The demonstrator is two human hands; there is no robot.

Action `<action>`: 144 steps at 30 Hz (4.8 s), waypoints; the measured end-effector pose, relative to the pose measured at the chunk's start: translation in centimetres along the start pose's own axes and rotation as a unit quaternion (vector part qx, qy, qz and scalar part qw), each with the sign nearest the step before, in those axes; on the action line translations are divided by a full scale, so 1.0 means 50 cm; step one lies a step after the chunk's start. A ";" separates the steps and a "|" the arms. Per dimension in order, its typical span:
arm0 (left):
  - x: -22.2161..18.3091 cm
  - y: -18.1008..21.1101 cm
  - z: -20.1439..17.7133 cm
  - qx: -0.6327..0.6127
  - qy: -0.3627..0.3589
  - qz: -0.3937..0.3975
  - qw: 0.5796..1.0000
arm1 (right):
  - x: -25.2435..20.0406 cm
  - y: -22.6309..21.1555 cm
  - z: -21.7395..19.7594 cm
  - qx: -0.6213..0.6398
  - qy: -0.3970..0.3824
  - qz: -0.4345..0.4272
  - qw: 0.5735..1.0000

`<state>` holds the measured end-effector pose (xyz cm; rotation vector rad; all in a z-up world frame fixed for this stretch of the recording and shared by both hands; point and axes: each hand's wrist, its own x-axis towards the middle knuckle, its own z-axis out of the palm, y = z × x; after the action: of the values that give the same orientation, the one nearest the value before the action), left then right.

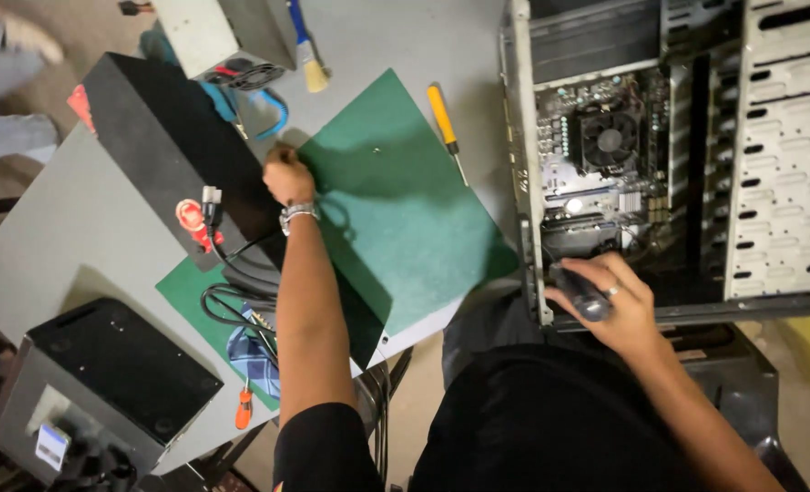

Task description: Installing a motherboard and a power supply unit into a computer case and securing them with screws.

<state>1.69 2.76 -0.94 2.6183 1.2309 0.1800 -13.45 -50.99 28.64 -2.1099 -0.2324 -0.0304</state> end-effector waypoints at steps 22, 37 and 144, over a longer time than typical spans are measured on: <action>-0.495 0.137 -0.308 -0.482 -0.211 -0.139 0.839 | -0.003 0.094 0.012 0.045 0.057 0.088 0.993; -0.604 0.287 -0.439 -0.536 -0.330 -0.024 0.776 | 0.148 0.054 -0.082 0.214 -0.296 0.112 0.924; -0.786 0.393 -0.272 -0.489 -0.458 -0.163 0.724 | 0.066 0.206 0.048 0.268 0.084 0.161 0.946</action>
<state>-11.69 -37.35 17.10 1.2110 0.8070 -0.3957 -8.56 -53.66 19.09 -1.5681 0.1926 0.0426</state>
